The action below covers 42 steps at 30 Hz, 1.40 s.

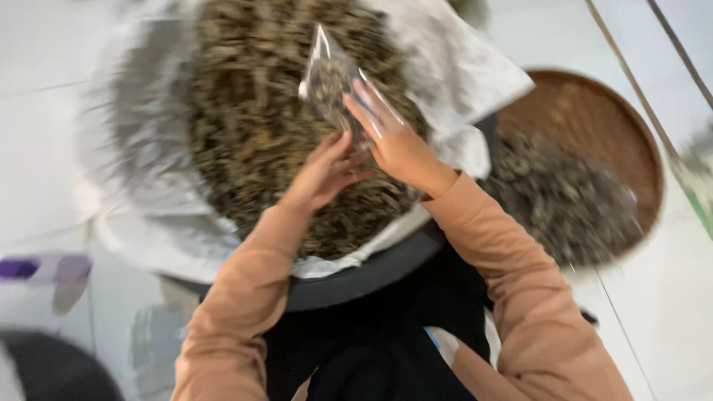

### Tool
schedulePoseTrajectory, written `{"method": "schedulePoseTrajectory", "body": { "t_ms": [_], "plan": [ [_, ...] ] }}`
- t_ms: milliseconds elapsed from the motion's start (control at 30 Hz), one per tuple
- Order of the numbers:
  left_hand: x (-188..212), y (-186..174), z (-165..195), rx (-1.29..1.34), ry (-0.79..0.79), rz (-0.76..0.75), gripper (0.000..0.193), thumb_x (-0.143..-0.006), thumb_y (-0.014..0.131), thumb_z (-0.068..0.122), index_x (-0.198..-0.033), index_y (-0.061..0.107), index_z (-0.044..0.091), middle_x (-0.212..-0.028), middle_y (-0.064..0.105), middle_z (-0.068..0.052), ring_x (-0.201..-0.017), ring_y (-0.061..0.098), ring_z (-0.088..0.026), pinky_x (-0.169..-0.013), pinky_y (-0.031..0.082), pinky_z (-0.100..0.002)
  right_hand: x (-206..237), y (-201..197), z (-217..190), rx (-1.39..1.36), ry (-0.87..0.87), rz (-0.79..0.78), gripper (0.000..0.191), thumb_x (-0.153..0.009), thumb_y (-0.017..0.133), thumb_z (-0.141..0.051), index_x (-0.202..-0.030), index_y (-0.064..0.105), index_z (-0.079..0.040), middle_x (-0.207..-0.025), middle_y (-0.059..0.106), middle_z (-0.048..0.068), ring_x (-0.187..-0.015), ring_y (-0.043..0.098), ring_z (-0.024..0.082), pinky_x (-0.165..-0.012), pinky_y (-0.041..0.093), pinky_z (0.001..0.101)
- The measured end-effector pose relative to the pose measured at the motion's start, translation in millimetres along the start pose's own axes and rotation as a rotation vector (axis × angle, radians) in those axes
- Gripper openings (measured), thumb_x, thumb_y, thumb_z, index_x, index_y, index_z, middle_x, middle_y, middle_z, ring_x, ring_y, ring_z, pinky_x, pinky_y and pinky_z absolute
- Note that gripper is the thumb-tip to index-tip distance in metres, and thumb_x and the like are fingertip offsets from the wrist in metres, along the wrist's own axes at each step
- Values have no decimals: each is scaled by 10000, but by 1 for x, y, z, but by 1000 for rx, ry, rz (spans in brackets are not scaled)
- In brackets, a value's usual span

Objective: The person sits on the floor in front of a large basin lined with paper and filled with dried seafood. They open small clear plastic bags, pick pieces of the dried product from the basin, place them into a bag, then set filled bags on a woven tray beside them, repeating the process.

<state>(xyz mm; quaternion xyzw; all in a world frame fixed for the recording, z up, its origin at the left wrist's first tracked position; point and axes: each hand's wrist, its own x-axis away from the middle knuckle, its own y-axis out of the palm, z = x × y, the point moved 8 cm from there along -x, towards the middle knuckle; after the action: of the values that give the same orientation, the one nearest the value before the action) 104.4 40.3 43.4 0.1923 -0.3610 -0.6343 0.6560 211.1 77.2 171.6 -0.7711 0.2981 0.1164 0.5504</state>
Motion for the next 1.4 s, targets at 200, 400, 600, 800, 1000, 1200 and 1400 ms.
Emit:
{"method": "schedulePoseTrajectory", "body": {
  "t_ms": [200, 400, 600, 800, 1000, 1200, 1400],
  "plan": [
    [71, 23, 96, -715, 493, 223, 539, -1027, 680, 209, -1494, 459, 57, -1391, 642, -175, -1229, 642, -228, -979, 540, -341, 113, -124, 110, 363, 376, 344, 670, -1019, 569, 85, -1632, 395, -122, -1696, 326, 199, -1587, 322, 400, -1307, 389, 456],
    [273, -24, 133, -1133, 1267, 716, 554, -1043, 657, 143, -1548, 449, 45, -1423, 591, -185, -1308, 633, -291, -1122, 558, -405, 271, -201, 248, 664, 821, 358, 603, -961, 666, 24, -1538, 498, -27, -1656, 381, 245, -1526, 334, 470, -1258, 321, 531],
    [309, -173, 25, -1617, 721, 1262, 629, -918, 696, 174, -1503, 484, 78, -1352, 626, -174, -1244, 644, -308, -1074, 559, -412, 366, -183, 342, 142, 1093, 504, 404, -945, 665, -86, -1337, 635, 4, -1286, 667, 254, -1228, 622, 402, -1033, 481, 432],
    [322, -260, -48, -2006, -27, 1190, 705, -794, 735, 206, -1458, 519, 110, -1282, 660, -164, -1179, 656, -325, -1027, 559, -419, 373, -189, 360, 55, 1287, 410, 381, -953, 668, -166, -1300, 669, -10, -1225, 715, 183, -1179, 673, 299, -974, 504, 399],
    [332, -249, -64, -2135, -167, 893, 782, -669, 774, 237, -1413, 554, 142, -1211, 694, -153, -1115, 667, -341, -979, 559, -427, 356, -207, 319, 404, 942, 448, 475, -954, 758, -129, -1396, 663, 18, -1247, 677, 215, -1124, 630, 319, -981, 508, 419],
    [370, -260, -64, -2034, -268, 742, 590, -776, 749, 200, -1350, 617, 212, -1104, 759, -66, -1037, 707, -286, -930, 578, -397, 306, -189, 269, -3, 732, 615, 359, -1055, 675, -51, -1403, 613, 11, -1357, 656, 119, -1122, 655, 162, -980, 536, 323],
    [400, -278, -34, -2087, -324, 1152, 298, -987, 529, 153, -1129, 771, 254, -1091, 770, -75, -941, 741, -311, -817, 600, -444, 168, -153, 176, -245, 480, 583, 306, -1105, 639, 15, -1405, 587, 5, -1415, 605, 101, -1168, 651, 150, -997, 541, 280]
  ]
}}
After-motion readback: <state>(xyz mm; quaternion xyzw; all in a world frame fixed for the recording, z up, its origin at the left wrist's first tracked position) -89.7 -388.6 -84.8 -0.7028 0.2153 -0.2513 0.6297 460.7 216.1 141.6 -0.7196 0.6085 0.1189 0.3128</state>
